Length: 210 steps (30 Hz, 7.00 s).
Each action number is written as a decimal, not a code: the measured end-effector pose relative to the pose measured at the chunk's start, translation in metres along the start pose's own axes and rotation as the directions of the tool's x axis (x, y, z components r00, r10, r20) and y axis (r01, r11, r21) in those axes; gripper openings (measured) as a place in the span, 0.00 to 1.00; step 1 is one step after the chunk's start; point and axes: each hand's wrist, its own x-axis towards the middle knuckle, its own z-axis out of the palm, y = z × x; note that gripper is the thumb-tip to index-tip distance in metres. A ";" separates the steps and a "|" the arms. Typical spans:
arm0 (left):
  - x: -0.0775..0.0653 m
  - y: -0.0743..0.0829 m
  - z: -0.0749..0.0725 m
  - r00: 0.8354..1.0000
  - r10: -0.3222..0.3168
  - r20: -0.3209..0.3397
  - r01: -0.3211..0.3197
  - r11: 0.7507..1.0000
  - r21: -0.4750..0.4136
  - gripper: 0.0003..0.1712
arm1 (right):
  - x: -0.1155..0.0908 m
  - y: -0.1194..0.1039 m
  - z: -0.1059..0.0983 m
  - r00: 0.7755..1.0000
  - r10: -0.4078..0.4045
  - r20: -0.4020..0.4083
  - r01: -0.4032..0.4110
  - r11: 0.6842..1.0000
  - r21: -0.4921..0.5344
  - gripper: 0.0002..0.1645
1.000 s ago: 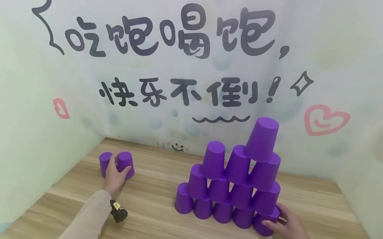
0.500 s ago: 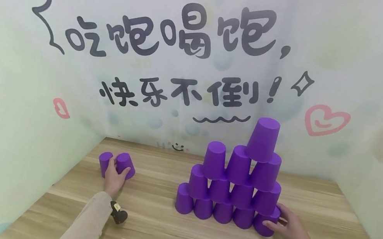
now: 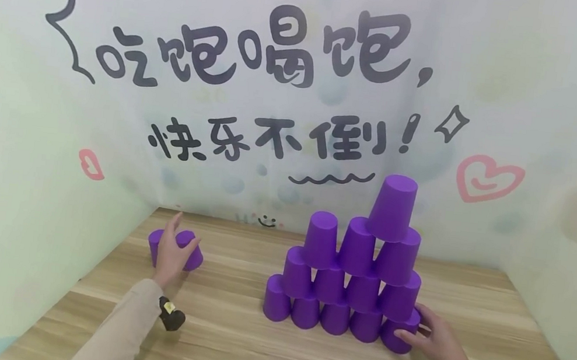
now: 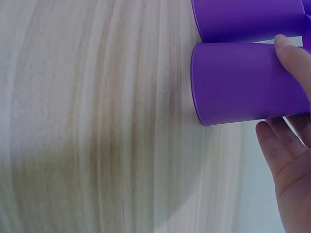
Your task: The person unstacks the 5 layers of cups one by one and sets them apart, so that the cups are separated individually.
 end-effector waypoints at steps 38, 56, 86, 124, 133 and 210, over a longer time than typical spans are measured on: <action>-0.005 0.324 0.110 0.670 0.457 0.585 -0.300 0.888 -0.350 0.38 | 0.000 0.002 -0.002 1.000 -0.012 -0.024 0.012 1.000 -0.008 0.31; -0.004 0.319 0.139 0.693 0.307 0.652 -0.079 0.932 -0.354 0.35 | 0.000 0.002 -0.002 1.000 0.014 -0.006 -0.014 1.000 -0.001 0.32; 0.047 0.204 0.018 0.875 0.196 0.443 -0.070 0.956 -0.285 0.34 | -0.003 0.001 0.000 0.999 0.020 -0.028 -0.021 0.999 -0.032 0.31; -0.037 -0.013 0.047 0.998 -0.064 -0.011 0.062 0.990 -0.126 0.32 | -0.002 0.003 0.001 0.999 0.026 -0.027 -0.027 0.999 -0.019 0.32; -0.039 -0.019 0.051 0.993 -0.104 -0.060 0.102 0.994 -0.043 0.32 | -0.002 0.001 0.001 0.999 0.035 -0.025 -0.035 0.999 -0.011 0.32; -0.037 0.196 0.097 0.825 0.403 0.396 -0.211 0.870 -0.446 0.35 | -0.001 0.004 0.001 1.000 0.011 -0.025 -0.011 1.000 -0.010 0.32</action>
